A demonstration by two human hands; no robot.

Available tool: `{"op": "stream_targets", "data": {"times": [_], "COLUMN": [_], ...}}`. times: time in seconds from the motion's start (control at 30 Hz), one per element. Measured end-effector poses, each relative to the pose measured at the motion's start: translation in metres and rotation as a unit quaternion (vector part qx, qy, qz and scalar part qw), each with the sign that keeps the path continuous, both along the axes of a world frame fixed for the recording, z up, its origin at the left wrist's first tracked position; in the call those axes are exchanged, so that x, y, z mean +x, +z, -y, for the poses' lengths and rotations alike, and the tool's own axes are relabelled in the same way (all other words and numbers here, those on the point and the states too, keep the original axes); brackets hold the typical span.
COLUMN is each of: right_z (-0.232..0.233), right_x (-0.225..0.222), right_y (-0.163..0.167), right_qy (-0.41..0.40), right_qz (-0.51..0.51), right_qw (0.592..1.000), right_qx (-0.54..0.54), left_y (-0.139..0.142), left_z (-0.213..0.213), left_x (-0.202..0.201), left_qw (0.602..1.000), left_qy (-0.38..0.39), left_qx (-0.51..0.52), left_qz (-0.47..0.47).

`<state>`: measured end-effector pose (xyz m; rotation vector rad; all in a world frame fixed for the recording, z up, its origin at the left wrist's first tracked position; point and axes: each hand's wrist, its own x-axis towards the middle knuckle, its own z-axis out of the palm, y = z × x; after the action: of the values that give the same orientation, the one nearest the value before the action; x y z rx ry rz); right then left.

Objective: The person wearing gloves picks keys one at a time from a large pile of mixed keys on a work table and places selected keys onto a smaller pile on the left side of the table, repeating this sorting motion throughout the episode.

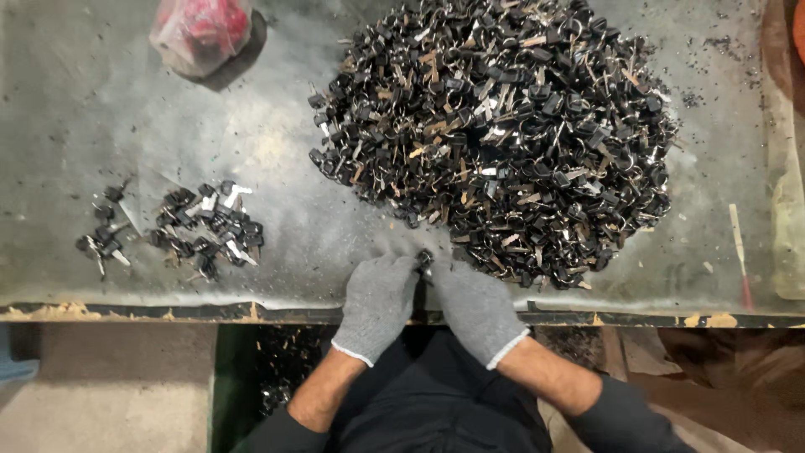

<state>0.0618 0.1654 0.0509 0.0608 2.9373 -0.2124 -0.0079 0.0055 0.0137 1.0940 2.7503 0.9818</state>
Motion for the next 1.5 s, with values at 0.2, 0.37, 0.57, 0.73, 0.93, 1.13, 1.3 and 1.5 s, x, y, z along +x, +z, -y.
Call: {"op": "stream_targets", "data": {"times": [0.2,0.37,0.57,0.73,0.93,1.13,1.3,1.5], "right_z": [-0.01,0.011,-0.007,-0.019,-0.007,-0.004,-0.001,0.006], "right_x": [0.005,0.007,-0.02,-0.022,-0.007,0.004,0.007,0.007], "right_y": [-0.012,-0.017,0.007,0.019,0.005,-0.011,-0.013,-0.01], "right_qy": [0.065,-0.027,-0.044,0.008,-0.104,-0.077,-0.039,-0.06], "right_qz": [-0.112,-0.014,0.119,0.228,0.148,0.009,-0.074,0.026], "right_qw": [0.986,0.995,0.975,0.955,0.978,0.989,0.992,0.998], "right_qx": [0.102,0.1,-0.18,-0.191,-0.107,-0.127,-0.098,-0.019], "left_y": [-0.006,-0.013,-0.006,0.0,0.0,-0.007,-0.009,-0.01], "left_z": [-0.007,-0.006,-0.004,0.001,0.002,-0.001,0.001,0.001], "left_x": [-0.005,-0.008,0.001,-0.002,0.003,0.006,0.007,0.005], "left_qw": [0.998,0.994,1.0,1.0,0.999,0.999,0.999,1.0], "left_qy": [-0.031,-0.048,-0.01,-0.002,0.02,0.003,-0.001,-0.014], "left_qx": [-0.059,-0.082,-0.002,0.03,0.033,0.013,0.004,-0.009], "left_qz": [0.004,0.049,-0.024,0.0,0.011,-0.052,-0.037,-0.026]}}
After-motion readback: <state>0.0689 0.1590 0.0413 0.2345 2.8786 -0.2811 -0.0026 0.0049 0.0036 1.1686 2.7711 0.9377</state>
